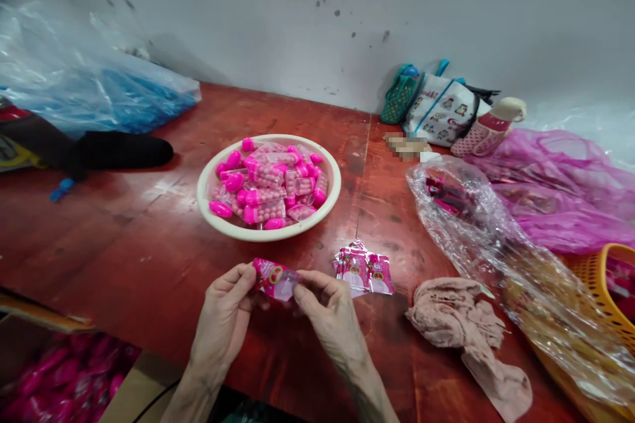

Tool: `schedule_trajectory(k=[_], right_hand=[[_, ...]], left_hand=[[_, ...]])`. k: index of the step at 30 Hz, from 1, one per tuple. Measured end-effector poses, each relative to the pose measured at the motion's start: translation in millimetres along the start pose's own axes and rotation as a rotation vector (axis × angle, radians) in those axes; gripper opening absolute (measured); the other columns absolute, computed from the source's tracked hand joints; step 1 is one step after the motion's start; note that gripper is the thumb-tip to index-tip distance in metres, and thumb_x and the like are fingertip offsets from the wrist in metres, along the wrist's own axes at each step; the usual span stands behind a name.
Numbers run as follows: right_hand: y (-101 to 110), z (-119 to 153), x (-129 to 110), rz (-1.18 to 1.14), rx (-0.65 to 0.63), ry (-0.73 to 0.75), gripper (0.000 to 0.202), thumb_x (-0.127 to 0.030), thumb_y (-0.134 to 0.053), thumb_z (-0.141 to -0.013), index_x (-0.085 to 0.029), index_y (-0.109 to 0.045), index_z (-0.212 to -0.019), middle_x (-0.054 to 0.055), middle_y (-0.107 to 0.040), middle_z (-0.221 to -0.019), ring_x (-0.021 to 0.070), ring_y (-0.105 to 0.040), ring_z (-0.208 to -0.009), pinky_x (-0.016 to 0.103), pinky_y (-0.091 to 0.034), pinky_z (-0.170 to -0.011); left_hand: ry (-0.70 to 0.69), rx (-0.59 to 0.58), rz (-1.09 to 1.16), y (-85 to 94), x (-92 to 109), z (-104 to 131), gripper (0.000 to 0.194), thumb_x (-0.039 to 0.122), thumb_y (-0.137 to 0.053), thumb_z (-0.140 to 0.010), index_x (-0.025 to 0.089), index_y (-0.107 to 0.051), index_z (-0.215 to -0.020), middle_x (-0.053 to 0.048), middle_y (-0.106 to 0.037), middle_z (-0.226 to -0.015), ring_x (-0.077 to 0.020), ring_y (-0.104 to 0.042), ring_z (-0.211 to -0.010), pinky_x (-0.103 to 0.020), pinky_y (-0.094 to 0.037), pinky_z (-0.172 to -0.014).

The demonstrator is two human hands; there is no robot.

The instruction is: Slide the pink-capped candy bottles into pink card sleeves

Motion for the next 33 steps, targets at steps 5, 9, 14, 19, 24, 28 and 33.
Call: schedule_trajectory(k=[5, 9, 14, 19, 24, 28, 33], right_hand=[[4, -3, 1, 0.137, 0.053, 0.071, 0.019, -0.028, -0.071, -0.068, -0.017, -0.069, -0.084, 0.004, -0.071, -0.079, 0.0172, -0.063, -0.072, 0.026, -0.049, -0.065], [3, -4, 3, 0.301, 0.156, 0.227, 0.008, -0.023, -0.064, -0.074, -0.018, -0.07, -0.073, 0.003, -0.068, -0.071, 0.0169, -0.06, -0.066, 0.026, -0.047, -0.062], [-7, -9, 14, 0.26, 0.129, 0.198, 0.012, -0.026, -0.06, -0.078, -0.018, -0.069, -0.08, 0.003, -0.067, -0.071, 0.0177, -0.06, -0.065, 0.026, -0.047, -0.06], [-16, -8, 1, 0.487, 0.163, 0.38, 0.014, -0.019, -0.053, -0.08, -0.017, -0.067, -0.082, 0.004, -0.065, -0.071, 0.0169, -0.059, -0.063, 0.025, -0.045, -0.056], [-31, -5, -6, 0.596, 0.073, 0.545, 0.019, -0.011, -0.053, -0.076, -0.019, -0.067, -0.085, 0.004, -0.065, -0.072, 0.0169, -0.06, -0.065, 0.025, -0.045, -0.058], [-31, -10, -7, 0.51, -0.159, 0.368, 0.014, -0.015, -0.056, -0.078, -0.02, -0.07, -0.078, 0.001, -0.063, -0.066, 0.0143, -0.058, -0.058, 0.024, -0.044, -0.054], [-3, -22, -54, 0.75, 0.105, 0.544, 0.02, -0.033, -0.057, -0.083, -0.021, -0.066, -0.097, 0.006, -0.064, -0.09, 0.0202, -0.057, -0.083, 0.032, -0.045, -0.073]], left_hand=[[-0.22, -0.116, -0.396, -4.7, 12, 8, 0.012, 0.023, -0.06, -0.078, 0.018, -0.069, -0.072, -0.002, -0.062, -0.073, -0.0153, -0.057, -0.067, -0.024, -0.048, -0.055], [-0.458, 0.04, -0.591, -0.6, 26, 17, 0.007, 0.017, -0.066, -0.071, 0.022, -0.071, -0.07, -0.003, -0.066, -0.079, -0.0174, -0.06, -0.073, -0.025, -0.047, -0.068], [-0.53, 0.211, -0.51, 7.7, 24, 22, 0.008, 0.015, -0.071, -0.066, 0.023, -0.07, -0.066, -0.002, -0.065, -0.076, -0.018, -0.06, -0.073, -0.026, -0.048, -0.066], [-0.442, 0.111, -0.421, 13.7, 20, 8, 0.009, 0.015, -0.073, -0.062, 0.021, -0.066, -0.062, -0.005, -0.065, -0.083, -0.0211, -0.06, -0.08, -0.027, -0.048, -0.068], [-0.292, -0.109, -0.405, 15.0, 15, 3, 0.01, 0.019, -0.067, -0.071, 0.02, -0.073, -0.078, -0.008, -0.064, -0.103, -0.0223, -0.059, -0.085, -0.029, -0.045, -0.076], [-0.172, -0.102, -0.176, 20.7, 9, 5, 0.008, 0.02, -0.063, -0.075, 0.018, -0.071, -0.073, -0.003, -0.064, -0.079, -0.0155, -0.057, -0.072, -0.024, -0.044, -0.068], [-0.113, 0.073, 0.046, 35.0, 12, -4, 0.008, 0.024, -0.068, -0.072, 0.016, -0.07, -0.071, 0.0, -0.063, -0.072, -0.0106, -0.055, -0.067, -0.019, -0.044, -0.065]])
Point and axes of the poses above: each hand's wrist, its own z-axis away from the middle knuckle, its own y-axis out of the back of the hand, x = y × z, the point moved 5 cm from there along -z, towards the middle knuckle
